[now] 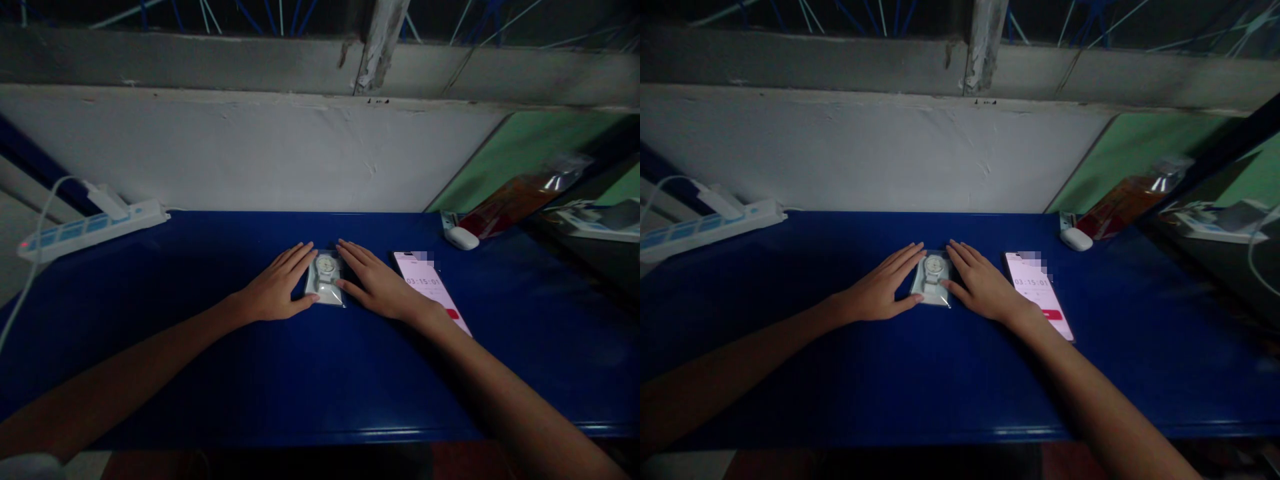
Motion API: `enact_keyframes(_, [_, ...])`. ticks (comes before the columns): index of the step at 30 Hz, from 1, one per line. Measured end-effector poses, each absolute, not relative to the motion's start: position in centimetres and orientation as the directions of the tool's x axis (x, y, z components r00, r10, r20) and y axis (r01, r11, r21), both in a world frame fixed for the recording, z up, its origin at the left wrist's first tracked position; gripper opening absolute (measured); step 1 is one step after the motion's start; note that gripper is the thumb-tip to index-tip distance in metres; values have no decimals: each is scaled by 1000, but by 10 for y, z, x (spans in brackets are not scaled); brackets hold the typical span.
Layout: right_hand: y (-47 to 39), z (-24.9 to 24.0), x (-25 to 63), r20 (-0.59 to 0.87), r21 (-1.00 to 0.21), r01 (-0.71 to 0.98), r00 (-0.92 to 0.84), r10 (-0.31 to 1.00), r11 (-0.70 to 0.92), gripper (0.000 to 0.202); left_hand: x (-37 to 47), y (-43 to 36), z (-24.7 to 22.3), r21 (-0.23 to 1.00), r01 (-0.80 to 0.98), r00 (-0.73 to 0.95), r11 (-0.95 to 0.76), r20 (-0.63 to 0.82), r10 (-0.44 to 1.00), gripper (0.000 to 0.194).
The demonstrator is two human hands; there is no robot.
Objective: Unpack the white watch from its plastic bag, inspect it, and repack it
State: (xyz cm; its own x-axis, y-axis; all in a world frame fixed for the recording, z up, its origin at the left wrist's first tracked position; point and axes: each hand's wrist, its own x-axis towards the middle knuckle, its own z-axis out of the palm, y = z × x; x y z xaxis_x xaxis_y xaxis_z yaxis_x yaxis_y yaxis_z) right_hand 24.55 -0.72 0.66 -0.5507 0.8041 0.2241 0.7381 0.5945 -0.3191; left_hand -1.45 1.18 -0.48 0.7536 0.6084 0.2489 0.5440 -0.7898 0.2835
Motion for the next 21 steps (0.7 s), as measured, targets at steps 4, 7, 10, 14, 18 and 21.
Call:
enact_keyframes(4, [-6, 5, 253, 149, -302, 721, -611, 778, 624, 88, -13, 12, -6, 296, 591, 680, -750, 316, 661, 69])
enact_keyframes(7, [-6, 3, 256, 129, -317, 718, -614, 778, 619, 92, -13, 13, -8, 295, 635, 627, -714, 343, 700, 60])
enact_keyframes(10, [-5, 4, 256, 123, -331, 713, -617, 777, 618, 96, -13, 14, -10, 286, 652, 620, -703, 333, 711, 59])
enact_keyframes(14, [-3, 4, 256, 113, -335, 717, -613, 782, 611, 99, -13, 14, -9, 293, 655, 623, -696, 313, 717, 74])
enact_keyframes(18, [-1, 3, 258, 101, -354, 728, -594, 798, 587, 105, -14, 13, -7, 276, 636, 664, -721, 280, 693, 81])
enact_keyframes(21, [0, 4, 260, 68, -297, 774, -566, 821, 559, 105, -15, 15, -4, 245, 617, 720, -748, 206, 662, 74])
